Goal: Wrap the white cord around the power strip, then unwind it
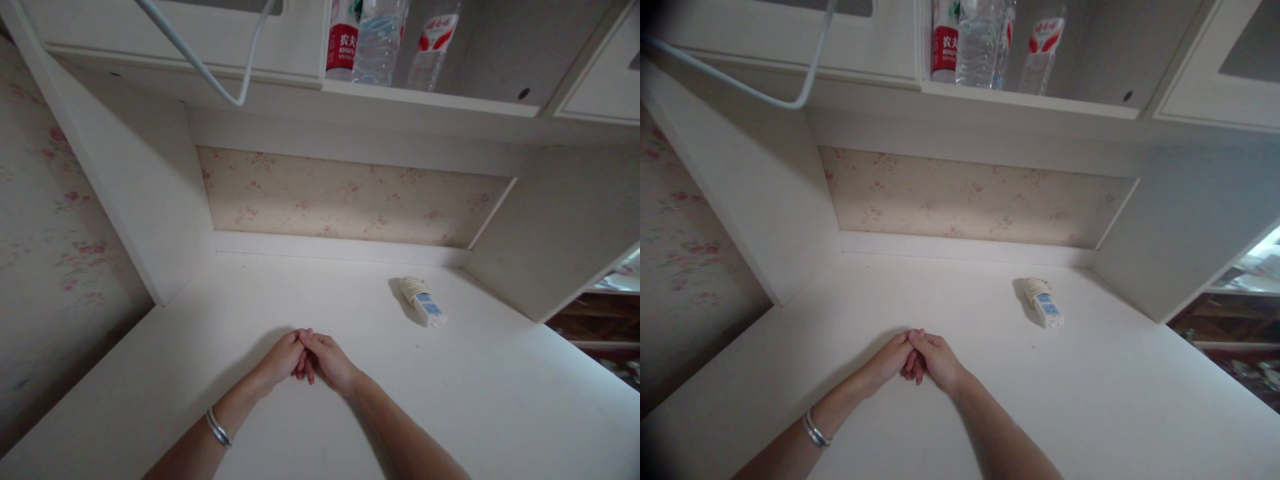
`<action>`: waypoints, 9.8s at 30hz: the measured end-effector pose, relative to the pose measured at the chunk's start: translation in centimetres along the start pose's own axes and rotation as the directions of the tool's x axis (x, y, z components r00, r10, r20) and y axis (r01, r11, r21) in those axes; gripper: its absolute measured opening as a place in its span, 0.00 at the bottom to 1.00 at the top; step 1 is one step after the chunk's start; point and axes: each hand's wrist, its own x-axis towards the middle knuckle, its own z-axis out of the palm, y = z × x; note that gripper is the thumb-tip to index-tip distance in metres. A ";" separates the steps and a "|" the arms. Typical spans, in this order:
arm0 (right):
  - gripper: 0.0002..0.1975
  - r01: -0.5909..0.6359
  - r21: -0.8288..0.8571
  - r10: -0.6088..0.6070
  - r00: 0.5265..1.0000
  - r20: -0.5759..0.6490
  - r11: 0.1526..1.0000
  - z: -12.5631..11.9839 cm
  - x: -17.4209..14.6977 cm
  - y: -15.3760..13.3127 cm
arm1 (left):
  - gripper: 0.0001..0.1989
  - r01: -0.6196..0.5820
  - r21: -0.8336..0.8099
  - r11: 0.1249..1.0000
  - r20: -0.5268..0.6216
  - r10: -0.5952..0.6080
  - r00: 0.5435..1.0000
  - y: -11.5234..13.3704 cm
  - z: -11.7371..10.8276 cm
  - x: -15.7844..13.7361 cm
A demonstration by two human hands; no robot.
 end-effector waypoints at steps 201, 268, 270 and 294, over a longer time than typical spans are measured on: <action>0.31 -0.035 -0.068 0.035 0.999 0.001 0.997 -0.3 -0.2 0.1 | 0.32 -0.040 0.015 0.999 0.059 0.039 0.998 -1.5 -0.6 0.7; 0.31 -0.032 -0.076 0.032 0.999 -0.003 0.997 0.0 -0.3 -0.3 | 0.29 -0.015 0.034 0.999 0.038 0.014 0.999 -0.8 -0.4 0.3; 0.31 -0.034 -0.069 0.034 0.999 -0.005 0.997 0.0 -0.2 -0.3 | 0.29 -0.011 0.032 0.999 0.037 0.010 0.999 -0.8 -0.4 0.3; 0.30 -0.017 -0.076 0.017 1.000 -0.001 0.997 -0.4 -0.2 0.3 | 0.31 -0.022 0.033 0.999 0.041 0.021 0.999 -1.2 -0.6 0.4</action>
